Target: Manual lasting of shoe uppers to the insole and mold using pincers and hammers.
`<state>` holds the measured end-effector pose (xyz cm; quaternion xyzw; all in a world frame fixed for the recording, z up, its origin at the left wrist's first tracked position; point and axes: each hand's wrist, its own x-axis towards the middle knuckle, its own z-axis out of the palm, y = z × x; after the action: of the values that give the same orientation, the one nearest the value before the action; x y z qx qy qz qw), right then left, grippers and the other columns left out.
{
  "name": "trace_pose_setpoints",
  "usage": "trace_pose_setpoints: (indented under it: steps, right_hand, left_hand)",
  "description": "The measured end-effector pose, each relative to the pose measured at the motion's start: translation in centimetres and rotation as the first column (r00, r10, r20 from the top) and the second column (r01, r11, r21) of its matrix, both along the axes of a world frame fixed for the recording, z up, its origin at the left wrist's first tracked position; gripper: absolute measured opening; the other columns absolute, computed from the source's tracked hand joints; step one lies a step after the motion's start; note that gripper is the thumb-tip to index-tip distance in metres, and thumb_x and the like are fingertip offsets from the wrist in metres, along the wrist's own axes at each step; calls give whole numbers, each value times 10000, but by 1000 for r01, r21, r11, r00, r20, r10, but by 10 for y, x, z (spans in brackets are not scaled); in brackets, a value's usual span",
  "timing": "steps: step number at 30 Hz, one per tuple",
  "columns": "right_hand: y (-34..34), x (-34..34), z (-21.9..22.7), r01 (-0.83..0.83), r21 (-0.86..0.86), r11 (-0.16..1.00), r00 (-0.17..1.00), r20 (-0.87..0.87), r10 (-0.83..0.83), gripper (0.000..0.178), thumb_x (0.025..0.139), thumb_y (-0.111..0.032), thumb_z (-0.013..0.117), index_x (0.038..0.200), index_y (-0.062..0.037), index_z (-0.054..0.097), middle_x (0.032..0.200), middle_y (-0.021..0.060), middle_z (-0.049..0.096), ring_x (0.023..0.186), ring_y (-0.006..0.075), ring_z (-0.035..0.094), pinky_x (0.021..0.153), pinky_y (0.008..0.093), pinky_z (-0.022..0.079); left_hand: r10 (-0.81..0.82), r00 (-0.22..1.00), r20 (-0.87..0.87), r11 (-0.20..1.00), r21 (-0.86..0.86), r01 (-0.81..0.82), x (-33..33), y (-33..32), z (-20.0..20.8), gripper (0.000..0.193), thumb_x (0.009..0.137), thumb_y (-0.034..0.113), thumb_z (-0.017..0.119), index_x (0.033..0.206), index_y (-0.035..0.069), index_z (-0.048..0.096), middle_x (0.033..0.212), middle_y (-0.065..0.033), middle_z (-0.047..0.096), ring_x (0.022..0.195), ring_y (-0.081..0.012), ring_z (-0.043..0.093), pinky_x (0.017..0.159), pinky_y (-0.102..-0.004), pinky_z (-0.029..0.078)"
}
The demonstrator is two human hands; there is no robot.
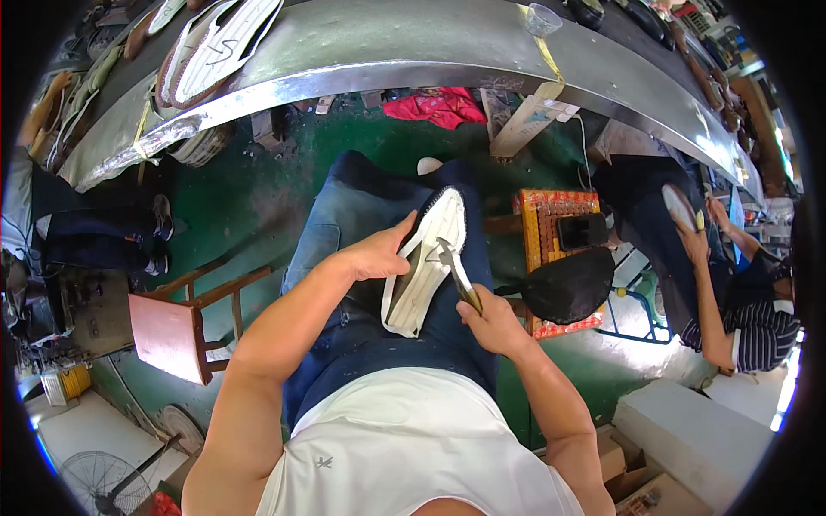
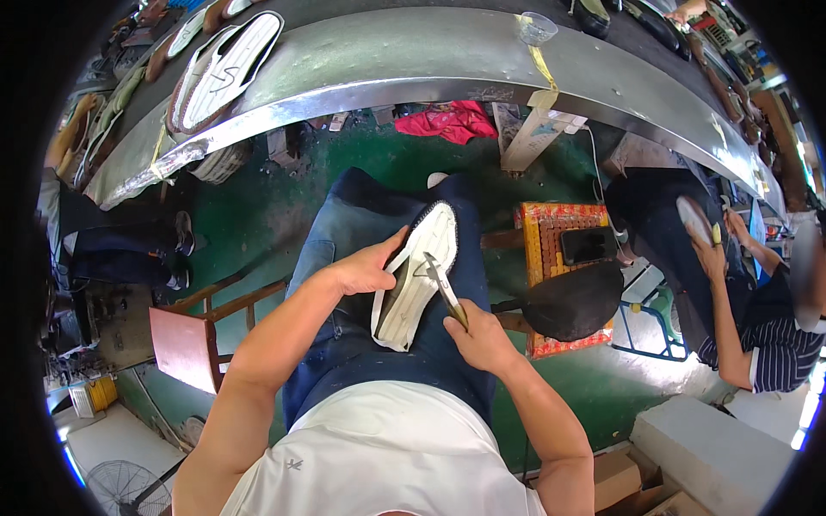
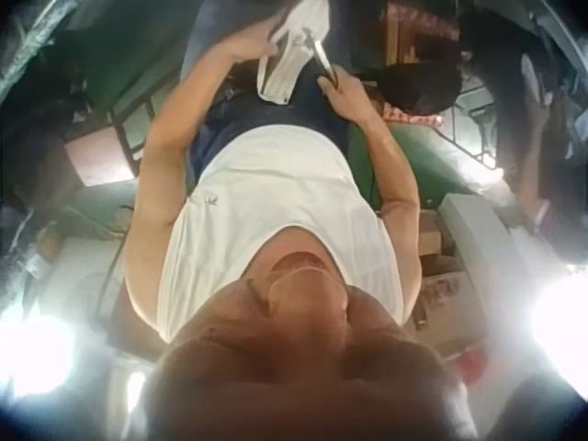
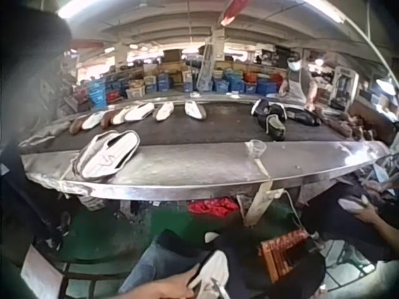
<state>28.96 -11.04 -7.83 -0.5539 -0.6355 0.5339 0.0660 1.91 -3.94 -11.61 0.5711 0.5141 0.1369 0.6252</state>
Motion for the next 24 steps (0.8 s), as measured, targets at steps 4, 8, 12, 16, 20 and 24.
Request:
trace_pose_setpoints:
  steps: [4,8,12,16,20,24]
  right_hand:
    - [9,-7,-22,-91,138,986,993,86,80,220,990,-196,591,1035,17,558,747,153,668,746,327,688,711,419,520]
    - [14,-7,-23,-77,-2,997,988,132,77,330,998,-254,573,1169,25,537,991,306,670,990,490,636,864,549,492]
    - [15,-8,-21,-51,-37,998,997,54,53,327,995,-258,576,1165,19,540,987,307,671,978,498,636,868,556,491]
    - [24,-14,-7,-112,-16,994,979,169,113,318,989,-235,579,1169,25,549,992,311,667,981,511,625,881,551,487]
    - [36,-6,9,-119,-158,980,993,-4,120,313,995,-238,595,1159,27,581,913,190,693,892,332,693,736,440,544]
    - [52,-12,20,71,-570,818,926,-267,-267,278,998,-228,604,1131,16,610,871,63,670,769,130,655,591,286,513]
  left_hand:
    - [-29,919,-394,980,170,104,14,4,7,831,779,35,582,1544,-64,274,1223,-318,638,1123,-422,647,970,-419,519]
    - [195,916,-351,909,415,-35,6,-7,-16,474,823,44,558,1285,-48,604,945,-257,720,883,-412,702,801,-478,552]
    - [387,915,113,921,-8,-388,-24,-13,-38,265,925,60,569,1138,-4,714,845,-67,724,681,-110,625,612,-293,502]
    - [400,835,-378,838,520,-166,6,-7,-23,222,961,189,614,935,6,736,768,-184,719,679,-342,703,635,-432,535]
    - [420,833,-360,813,556,-170,10,-5,-13,349,971,275,614,746,10,646,724,-226,657,685,-444,650,623,-509,520]
    - [361,834,-417,783,622,-28,15,-13,0,334,985,259,592,752,22,629,696,-218,651,671,-433,657,628,-525,529]
